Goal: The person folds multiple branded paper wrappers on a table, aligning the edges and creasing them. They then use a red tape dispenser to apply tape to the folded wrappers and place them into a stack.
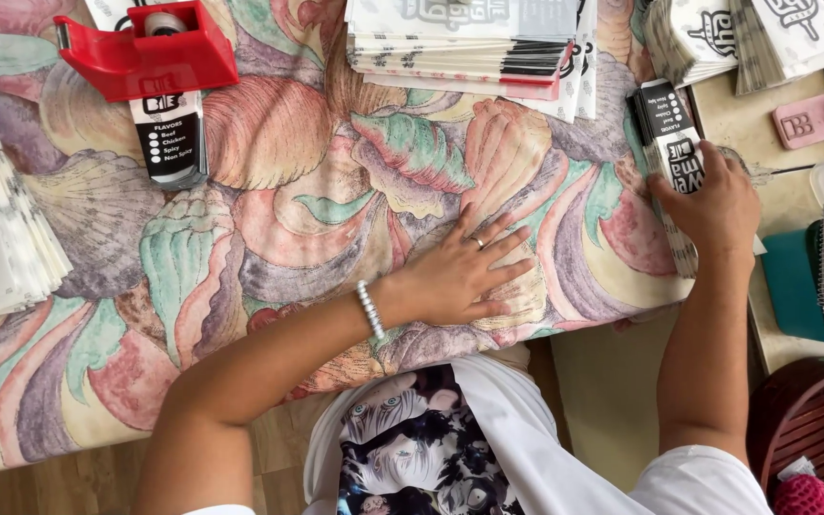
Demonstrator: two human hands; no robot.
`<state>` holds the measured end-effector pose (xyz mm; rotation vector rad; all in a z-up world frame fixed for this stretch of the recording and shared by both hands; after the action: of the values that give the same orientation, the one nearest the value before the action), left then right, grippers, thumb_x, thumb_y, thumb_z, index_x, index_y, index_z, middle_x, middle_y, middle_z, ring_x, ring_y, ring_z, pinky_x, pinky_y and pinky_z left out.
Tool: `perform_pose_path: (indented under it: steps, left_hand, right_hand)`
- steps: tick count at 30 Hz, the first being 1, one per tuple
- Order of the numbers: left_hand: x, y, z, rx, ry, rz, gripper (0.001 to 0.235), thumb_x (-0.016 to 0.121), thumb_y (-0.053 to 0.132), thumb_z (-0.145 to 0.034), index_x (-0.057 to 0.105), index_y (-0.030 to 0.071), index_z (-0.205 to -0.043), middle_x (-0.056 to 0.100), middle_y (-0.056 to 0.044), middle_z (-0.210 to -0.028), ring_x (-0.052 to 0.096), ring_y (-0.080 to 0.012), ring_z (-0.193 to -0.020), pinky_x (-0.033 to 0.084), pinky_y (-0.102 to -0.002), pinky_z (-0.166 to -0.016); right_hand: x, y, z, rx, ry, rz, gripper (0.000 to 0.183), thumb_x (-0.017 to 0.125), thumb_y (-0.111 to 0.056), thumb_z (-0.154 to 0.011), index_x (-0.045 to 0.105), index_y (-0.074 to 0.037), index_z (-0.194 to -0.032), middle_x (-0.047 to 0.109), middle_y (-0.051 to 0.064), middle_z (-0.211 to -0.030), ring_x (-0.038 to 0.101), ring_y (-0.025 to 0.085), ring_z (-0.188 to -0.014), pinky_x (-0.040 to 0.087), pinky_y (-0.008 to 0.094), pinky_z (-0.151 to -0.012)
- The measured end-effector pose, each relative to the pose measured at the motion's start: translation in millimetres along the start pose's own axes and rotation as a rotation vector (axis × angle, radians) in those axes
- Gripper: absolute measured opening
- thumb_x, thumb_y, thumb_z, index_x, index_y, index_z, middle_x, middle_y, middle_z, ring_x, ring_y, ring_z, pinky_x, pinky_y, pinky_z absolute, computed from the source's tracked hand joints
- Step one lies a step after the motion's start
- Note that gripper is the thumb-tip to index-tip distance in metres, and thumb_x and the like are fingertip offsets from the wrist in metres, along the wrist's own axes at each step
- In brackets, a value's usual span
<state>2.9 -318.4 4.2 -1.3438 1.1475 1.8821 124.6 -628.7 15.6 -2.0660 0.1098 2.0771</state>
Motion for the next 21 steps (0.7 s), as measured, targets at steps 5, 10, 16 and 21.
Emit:
perform_pose_path:
  steps: [5,10,16,21]
  left_hand:
    - [-26,-36,48,-0.058,0.268,0.044,0.069,0.033,0.059,-0.103,0.038,0.012,-0.154,0.020,-0.017,-0.167,0.019,-0.0332,-0.153,0.006,-0.060,-0.125]
    - [-22,-84,84,-0.190,0.412,0.018,0.068,0.033,0.057,-0.106,0.045,0.007,-0.151,0.028,-0.023,-0.164,0.027,-0.0371,-0.151,0.016,-0.054,-0.126]
    - [-19,-94,87,-0.226,0.461,0.068,0.066,0.039,0.056,-0.105,0.049,0.007,-0.148,0.037,-0.020,-0.161,0.032,-0.0358,-0.150,0.015,-0.056,-0.125]
    - [-27,-91,91,-0.193,0.539,0.056,0.062,0.046,0.053,-0.104,0.054,0.005,-0.143,0.045,-0.020,-0.155,0.041,-0.0358,-0.145,0.022,-0.059,-0.122]
  right_hand:
    - [-10,-2,-1,0.030,0.032,0.006,0.085,0.074,-0.047,-0.088,0.047,-0.004,-0.156,0.062,0.028,-0.136,0.058,0.048,-0.120,0.047,0.063,-0.088]
    - [-5,0,3,-0.014,0.064,0.063,0.083,0.074,-0.050,-0.090,0.053,-0.003,-0.154,0.053,0.031,-0.144,0.050,0.049,-0.128,0.046,0.063,-0.090]
    - [17,4,19,-0.193,0.187,0.105,0.024,0.062,-0.013,-0.110,0.065,-0.003,-0.088,0.065,0.014,-0.081,0.058,0.038,-0.063,0.039,0.048,-0.049]
    - [13,20,14,-0.123,0.297,0.069,0.033,0.068,-0.007,-0.105,0.067,-0.008,-0.073,0.047,0.012,-0.051,0.028,0.018,-0.051,0.022,0.036,-0.044]
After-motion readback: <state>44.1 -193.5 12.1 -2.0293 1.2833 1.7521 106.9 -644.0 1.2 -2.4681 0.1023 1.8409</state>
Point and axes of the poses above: each hand's wrist, its own z-axis away from the middle knuckle, its own x-axis out of the palm, y = z × x, the point moved 10 cm from there along -z, towards the middle knuckle
